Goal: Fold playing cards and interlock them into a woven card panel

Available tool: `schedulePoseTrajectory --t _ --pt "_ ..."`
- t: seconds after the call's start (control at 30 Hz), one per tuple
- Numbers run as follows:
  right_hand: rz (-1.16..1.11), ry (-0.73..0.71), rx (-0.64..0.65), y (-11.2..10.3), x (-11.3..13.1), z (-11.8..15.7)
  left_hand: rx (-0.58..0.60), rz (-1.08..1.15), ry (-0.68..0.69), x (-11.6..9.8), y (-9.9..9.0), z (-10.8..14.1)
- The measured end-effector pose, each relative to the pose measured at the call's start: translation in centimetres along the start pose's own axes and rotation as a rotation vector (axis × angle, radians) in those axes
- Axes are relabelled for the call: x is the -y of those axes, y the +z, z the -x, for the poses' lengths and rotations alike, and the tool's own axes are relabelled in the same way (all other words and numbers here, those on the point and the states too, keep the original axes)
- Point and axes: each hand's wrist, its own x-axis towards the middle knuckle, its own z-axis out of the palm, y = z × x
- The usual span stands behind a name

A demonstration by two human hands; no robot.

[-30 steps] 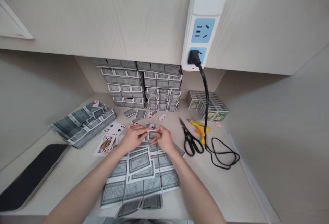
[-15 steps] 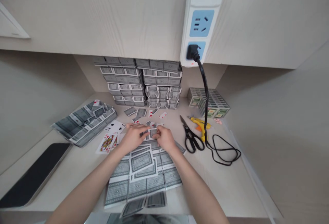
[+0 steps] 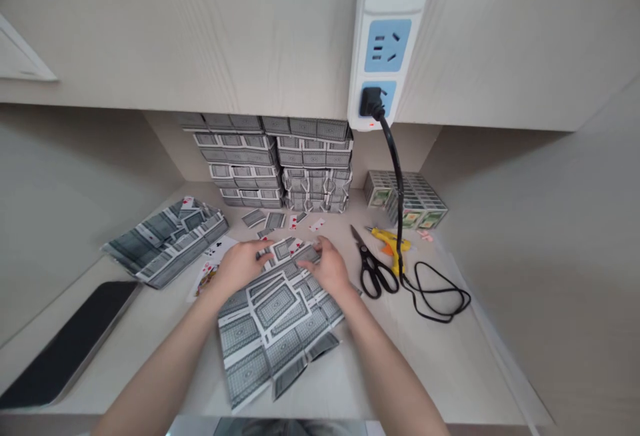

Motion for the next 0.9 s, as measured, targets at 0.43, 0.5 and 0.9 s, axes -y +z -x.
schedulePoseTrajectory --t 0.43,0.5,0.9 --pt "-0.689 0.029 0.400 -0.2 0.0 0.3 -0.008 0.125 0.280 -1.4 0.5 0.5" --pt "-0.787 0.088 0.474 -0.8 0.2 0.4 -0.027 0.200 0.280 -1.0 0.8 0.2" --pt "-1.050 0.179 0.702 -2.5 1.8 0.7 -0.136 0.417 0.146 0.1 2.3 -1.0"
